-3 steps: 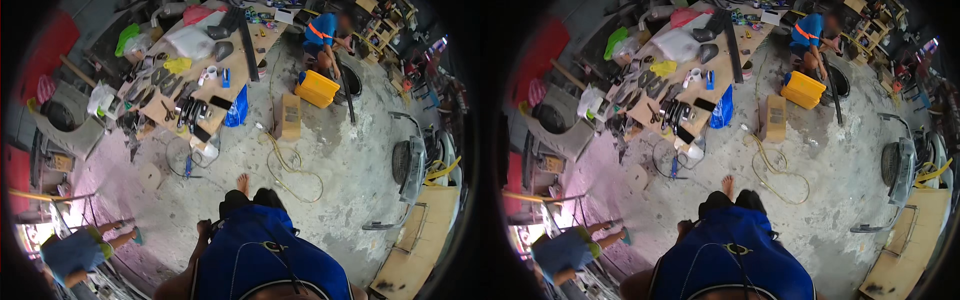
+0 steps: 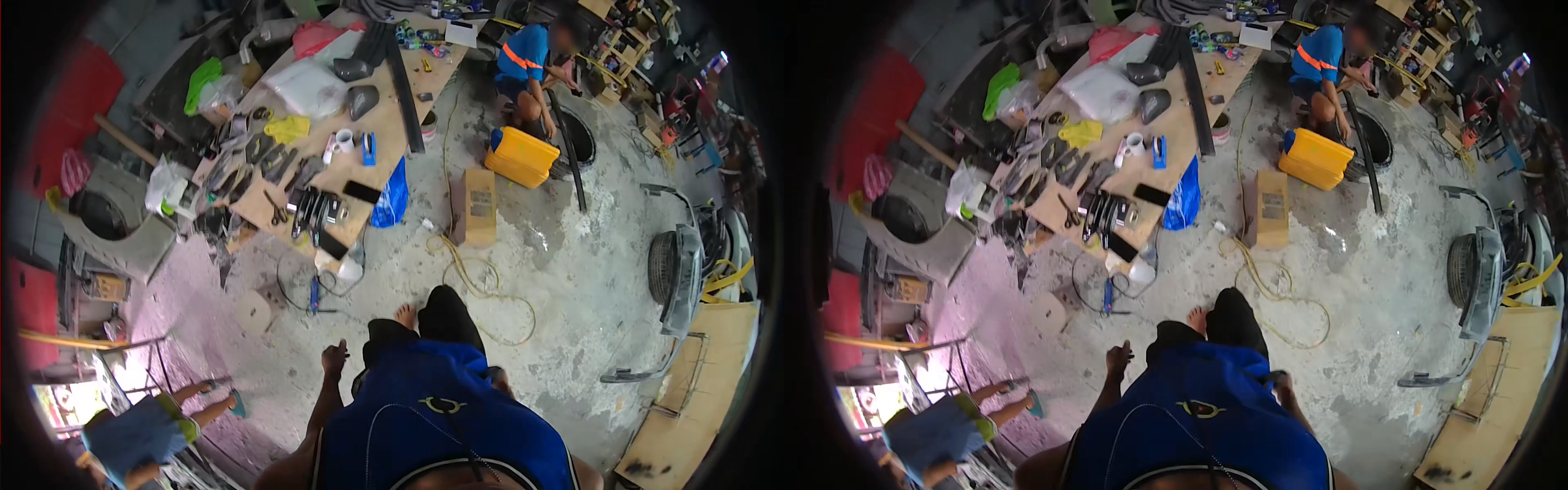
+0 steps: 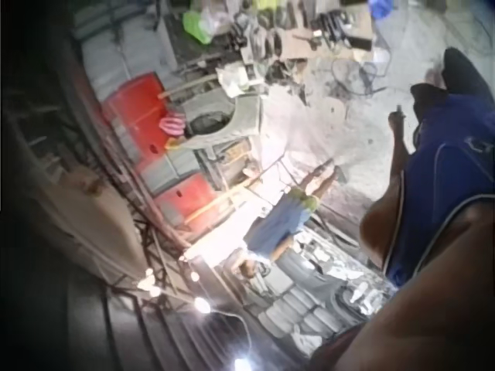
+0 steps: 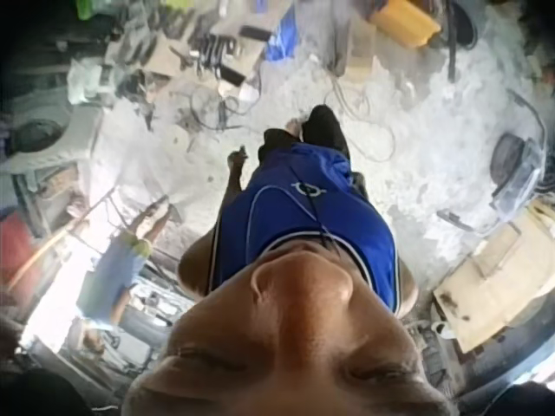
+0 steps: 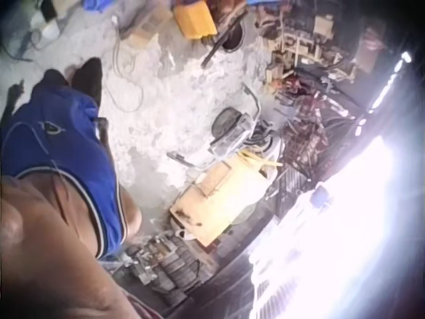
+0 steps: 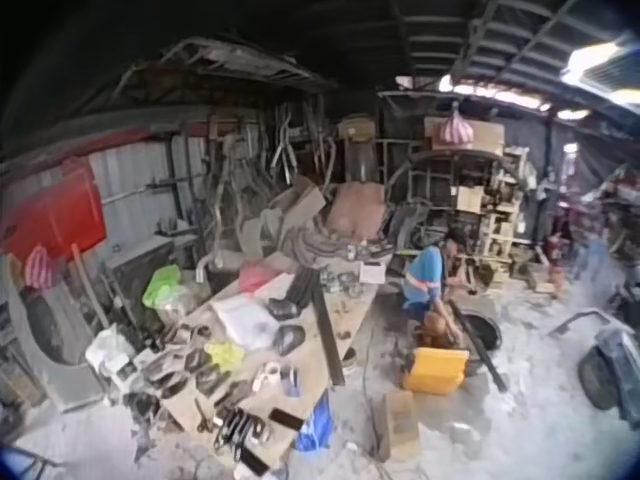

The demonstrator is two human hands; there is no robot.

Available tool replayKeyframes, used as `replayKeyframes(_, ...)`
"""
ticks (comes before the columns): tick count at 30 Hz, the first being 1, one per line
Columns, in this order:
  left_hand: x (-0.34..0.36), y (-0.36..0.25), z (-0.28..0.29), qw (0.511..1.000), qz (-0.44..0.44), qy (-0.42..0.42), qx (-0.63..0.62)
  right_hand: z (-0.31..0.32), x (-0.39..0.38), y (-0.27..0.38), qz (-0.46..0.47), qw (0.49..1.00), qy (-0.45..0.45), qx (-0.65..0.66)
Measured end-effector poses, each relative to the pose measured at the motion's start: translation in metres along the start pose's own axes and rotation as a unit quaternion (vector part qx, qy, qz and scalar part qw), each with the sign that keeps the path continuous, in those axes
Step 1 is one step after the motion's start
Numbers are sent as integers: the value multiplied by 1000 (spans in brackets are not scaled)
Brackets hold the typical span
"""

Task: The recorder uses a utility knife to trim or scrape material from a car part, possibly a light housing or trim piece.

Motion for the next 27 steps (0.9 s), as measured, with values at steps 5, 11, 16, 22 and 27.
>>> replayKeyframes(5, 91, -183, 43, 976, -86, -33, -197, 39, 245, 127, 220, 948, -217, -70)
replayKeyframes(11, 120, -214, 4, 947, 95, -190, -242, 119, 518, 404, 149, 970, -190, 10)
replayKeyframes(16, 133, -298, -122, 932, 318, -147, -98, 135, 816, 647, 216, 950, -212, -77)
replayKeyframes(22, 172, -407, -162, 906, 399, -115, -81, 151, 1111, 854, 200, 919, -294, -171)
replayKeyframes(27, 167, -443, -171, 887, 440, -121, -78, 137, 1205, 912, 182, 902, -286, -268)
Point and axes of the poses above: each hand's wrist, its own x-axis towards the middle knuckle, its own z-axis out of the back of the hand, y = z × x, the point moved 1 cm from there along x, towards the middle knuckle, and after that the axes turned 2 degrees about -x, right-handed, at the moved point
